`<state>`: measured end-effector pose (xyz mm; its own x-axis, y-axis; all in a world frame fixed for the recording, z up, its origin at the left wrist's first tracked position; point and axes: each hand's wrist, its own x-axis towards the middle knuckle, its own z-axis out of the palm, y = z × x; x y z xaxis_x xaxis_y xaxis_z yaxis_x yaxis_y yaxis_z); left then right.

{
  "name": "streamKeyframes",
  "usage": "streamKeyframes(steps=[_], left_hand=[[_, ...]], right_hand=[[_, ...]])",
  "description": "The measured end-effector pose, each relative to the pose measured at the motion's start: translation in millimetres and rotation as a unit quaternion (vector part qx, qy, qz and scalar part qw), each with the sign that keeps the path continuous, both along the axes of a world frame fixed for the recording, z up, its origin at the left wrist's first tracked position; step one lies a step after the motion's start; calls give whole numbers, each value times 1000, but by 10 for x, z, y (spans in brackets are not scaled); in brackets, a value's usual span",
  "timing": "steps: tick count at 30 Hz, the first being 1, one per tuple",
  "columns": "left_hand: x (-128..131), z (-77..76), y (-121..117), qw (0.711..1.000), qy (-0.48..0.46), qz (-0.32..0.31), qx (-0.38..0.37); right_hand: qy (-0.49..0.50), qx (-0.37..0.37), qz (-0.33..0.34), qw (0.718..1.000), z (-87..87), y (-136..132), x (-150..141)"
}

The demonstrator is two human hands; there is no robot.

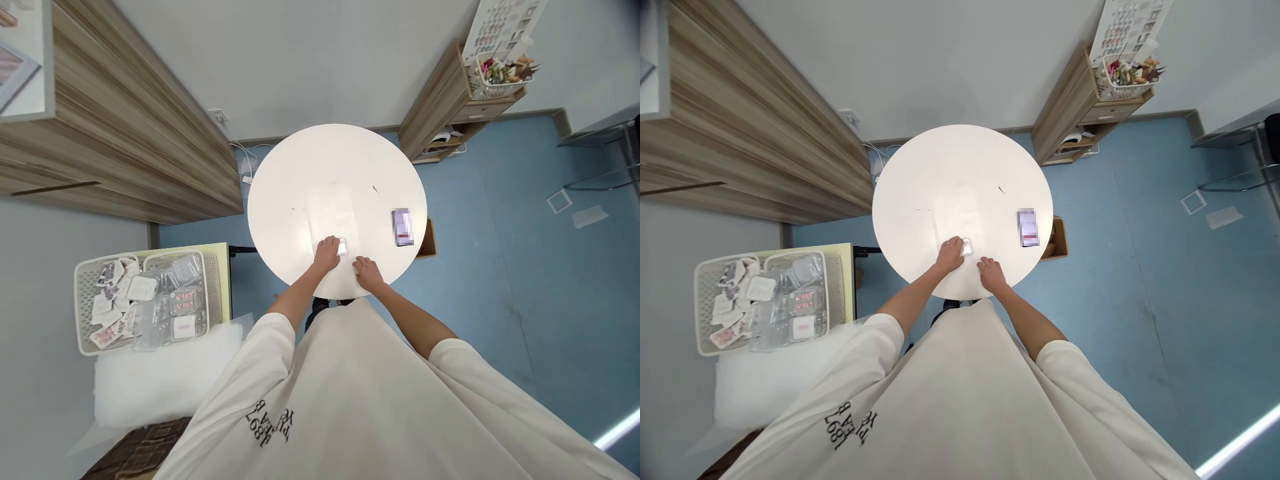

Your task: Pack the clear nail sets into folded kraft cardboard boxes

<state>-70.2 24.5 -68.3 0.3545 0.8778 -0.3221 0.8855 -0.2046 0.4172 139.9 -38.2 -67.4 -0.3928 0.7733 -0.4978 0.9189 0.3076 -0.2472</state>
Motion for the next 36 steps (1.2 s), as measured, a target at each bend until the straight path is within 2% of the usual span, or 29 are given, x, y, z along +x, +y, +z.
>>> streamKeyframes(steps=[5,14,20,27,30,36], left_hand=[[26,-69,-3,1000,20,-2,1],[20,-81,-60,999,32,-7,10],[-95,58,-334,998,32,52,15],[-190,218,-551,996,52,47,-55],[-152,247,-559,996,53,37,-59],[-9,266,-425,997,74,28,-6]], right_hand=[[1,16,19,1000,-20,25,18],[12,13,36,999,-73,110,41],[14,16,52,998,-70,161,47],[1,-19,42,999,9,353,-10],[35,-40,6,999,54,512,-12],[133,-112,-140,975,144,811,40]])
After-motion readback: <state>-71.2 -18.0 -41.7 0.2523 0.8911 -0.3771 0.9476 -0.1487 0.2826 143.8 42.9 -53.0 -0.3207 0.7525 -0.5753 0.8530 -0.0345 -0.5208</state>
